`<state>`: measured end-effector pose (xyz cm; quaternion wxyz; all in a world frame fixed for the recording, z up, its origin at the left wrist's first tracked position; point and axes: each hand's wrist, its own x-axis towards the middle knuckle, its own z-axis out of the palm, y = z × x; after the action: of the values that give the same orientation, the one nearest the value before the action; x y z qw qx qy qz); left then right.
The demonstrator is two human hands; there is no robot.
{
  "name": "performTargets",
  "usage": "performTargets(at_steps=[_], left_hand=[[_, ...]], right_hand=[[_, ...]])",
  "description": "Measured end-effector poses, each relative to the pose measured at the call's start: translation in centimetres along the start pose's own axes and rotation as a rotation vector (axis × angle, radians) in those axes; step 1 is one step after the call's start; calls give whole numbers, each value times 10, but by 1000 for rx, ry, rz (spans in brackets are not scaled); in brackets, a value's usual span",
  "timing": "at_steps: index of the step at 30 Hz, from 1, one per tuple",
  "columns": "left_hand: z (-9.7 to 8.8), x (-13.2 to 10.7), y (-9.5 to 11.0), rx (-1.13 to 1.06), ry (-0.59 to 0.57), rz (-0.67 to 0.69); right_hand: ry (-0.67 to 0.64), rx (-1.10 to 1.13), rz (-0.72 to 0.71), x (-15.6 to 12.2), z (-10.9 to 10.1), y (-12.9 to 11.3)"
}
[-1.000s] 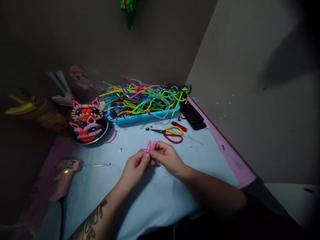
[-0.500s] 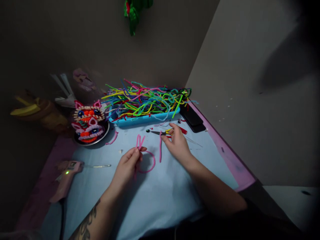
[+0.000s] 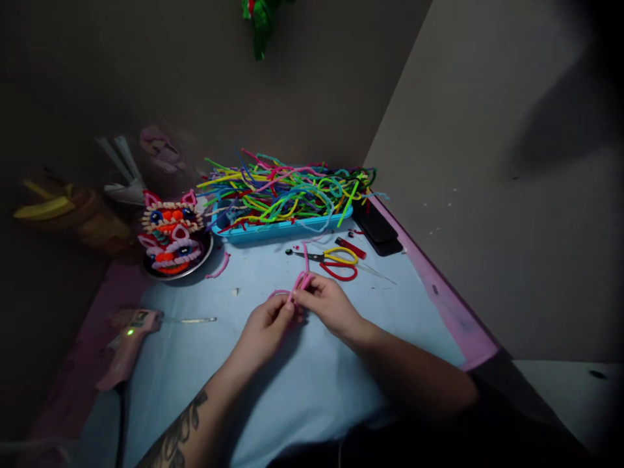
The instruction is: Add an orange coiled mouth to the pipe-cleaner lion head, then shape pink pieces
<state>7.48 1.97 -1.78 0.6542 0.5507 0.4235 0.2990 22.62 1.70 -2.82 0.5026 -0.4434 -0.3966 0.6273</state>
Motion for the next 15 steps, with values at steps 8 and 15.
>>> performTargets(at_steps=[8,15], left_hand=[[-8,0,3,-117,281,-9],[-7,2,4,-81,258,-39]], right_hand=[[49,-21,-46,0,-7,-10],[-71,-155,-147,-7,-5,-9]])
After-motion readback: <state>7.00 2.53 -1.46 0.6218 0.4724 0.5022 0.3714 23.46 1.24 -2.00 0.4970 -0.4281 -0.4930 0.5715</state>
